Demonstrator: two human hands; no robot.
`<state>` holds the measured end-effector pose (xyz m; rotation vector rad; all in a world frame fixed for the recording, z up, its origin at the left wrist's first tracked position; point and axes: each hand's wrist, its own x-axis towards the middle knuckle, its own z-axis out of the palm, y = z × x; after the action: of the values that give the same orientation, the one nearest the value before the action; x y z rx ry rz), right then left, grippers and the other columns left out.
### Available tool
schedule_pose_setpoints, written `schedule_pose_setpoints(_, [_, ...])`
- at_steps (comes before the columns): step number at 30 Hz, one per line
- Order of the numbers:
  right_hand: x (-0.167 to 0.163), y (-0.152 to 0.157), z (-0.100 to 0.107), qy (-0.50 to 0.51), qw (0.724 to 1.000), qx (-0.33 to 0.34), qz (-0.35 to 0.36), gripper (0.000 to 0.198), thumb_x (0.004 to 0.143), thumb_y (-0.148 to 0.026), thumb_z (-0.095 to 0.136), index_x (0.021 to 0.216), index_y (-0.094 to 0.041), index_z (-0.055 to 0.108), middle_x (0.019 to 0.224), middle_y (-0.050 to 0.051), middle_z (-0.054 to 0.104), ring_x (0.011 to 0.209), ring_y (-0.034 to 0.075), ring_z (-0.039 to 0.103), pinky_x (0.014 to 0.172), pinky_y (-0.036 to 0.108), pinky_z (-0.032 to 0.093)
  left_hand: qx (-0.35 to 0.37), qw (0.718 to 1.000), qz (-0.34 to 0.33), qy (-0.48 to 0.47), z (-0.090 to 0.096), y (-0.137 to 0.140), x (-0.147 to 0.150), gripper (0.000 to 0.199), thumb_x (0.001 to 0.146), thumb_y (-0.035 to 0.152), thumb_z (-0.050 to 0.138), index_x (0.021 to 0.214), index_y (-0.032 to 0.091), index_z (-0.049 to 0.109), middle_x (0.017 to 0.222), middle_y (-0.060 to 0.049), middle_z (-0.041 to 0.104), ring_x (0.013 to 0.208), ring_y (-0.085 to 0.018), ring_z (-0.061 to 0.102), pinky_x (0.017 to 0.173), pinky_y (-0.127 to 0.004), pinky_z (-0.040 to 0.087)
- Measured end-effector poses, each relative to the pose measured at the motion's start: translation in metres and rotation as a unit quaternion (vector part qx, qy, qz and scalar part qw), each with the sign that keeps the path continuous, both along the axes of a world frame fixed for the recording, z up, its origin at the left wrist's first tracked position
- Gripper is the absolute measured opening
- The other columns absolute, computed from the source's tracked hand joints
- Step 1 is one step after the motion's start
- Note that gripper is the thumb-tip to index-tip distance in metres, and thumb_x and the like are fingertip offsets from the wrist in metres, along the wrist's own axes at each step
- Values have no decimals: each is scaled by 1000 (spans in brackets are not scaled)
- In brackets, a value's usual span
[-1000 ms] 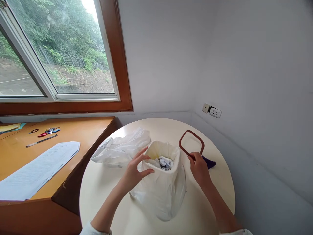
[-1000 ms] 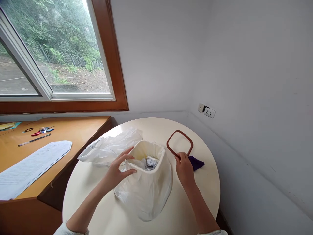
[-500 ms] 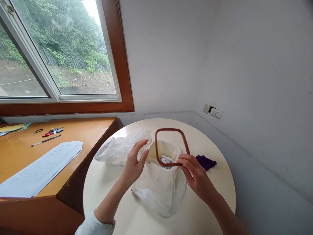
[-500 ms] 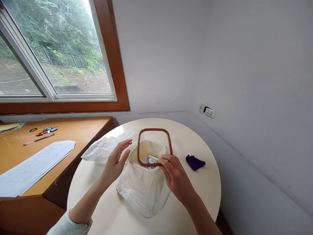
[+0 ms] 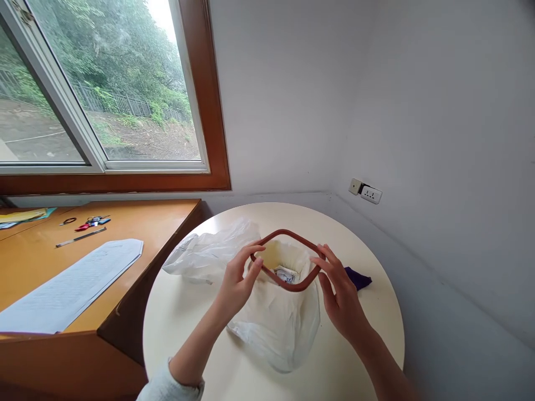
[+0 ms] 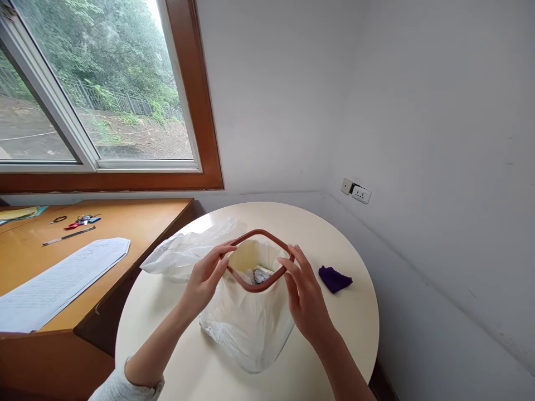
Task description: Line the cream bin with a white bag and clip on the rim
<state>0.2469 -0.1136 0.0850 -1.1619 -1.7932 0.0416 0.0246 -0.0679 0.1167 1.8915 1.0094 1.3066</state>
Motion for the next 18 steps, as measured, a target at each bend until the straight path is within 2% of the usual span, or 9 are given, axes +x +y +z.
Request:
schedule_pose_setpoints(3, [-6,9,-7,47,998,-40,-29,40,94,-22,31,132,-29,39,146,4,29,137,21,22,106,45,34,46,997,25,65,-9,-7,1,25,87,33,49,110,25,53,133,-8,49,128,-23,39,110,-49,19])
schedule_pose_setpoints(6, [-12,19,-14,84,993,-80,-27,41,95,-27,28,135,-29,36,147,3,29,136,19,23,107,44,32,70,988,67,123,-19,-13,2,23,85,32,52,107,25,51,136,-8,46,131,-25,35,110,-57,2])
schedule_pose_setpoints(10, [-19,26,-20,125,986,-105,-25,42,95,-31,26,136,-27,35,145,3,32,134,18,27,109,43,31,82,979,107,154,-29,-21,5,20,85,31,51,103,25,48,140,-11,40,130,-26,37,107,-62,0])
schedule_pose_setpoints(18, [-23,22,-24,114,989,-81,-42,39,95,-30,26,131,-25,41,141,6,39,132,20,32,107,46,32,68,975,122,171,-35,-22,3,19,86,30,49,103,25,46,138,-13,42,126,-26,42,104,-65,0])
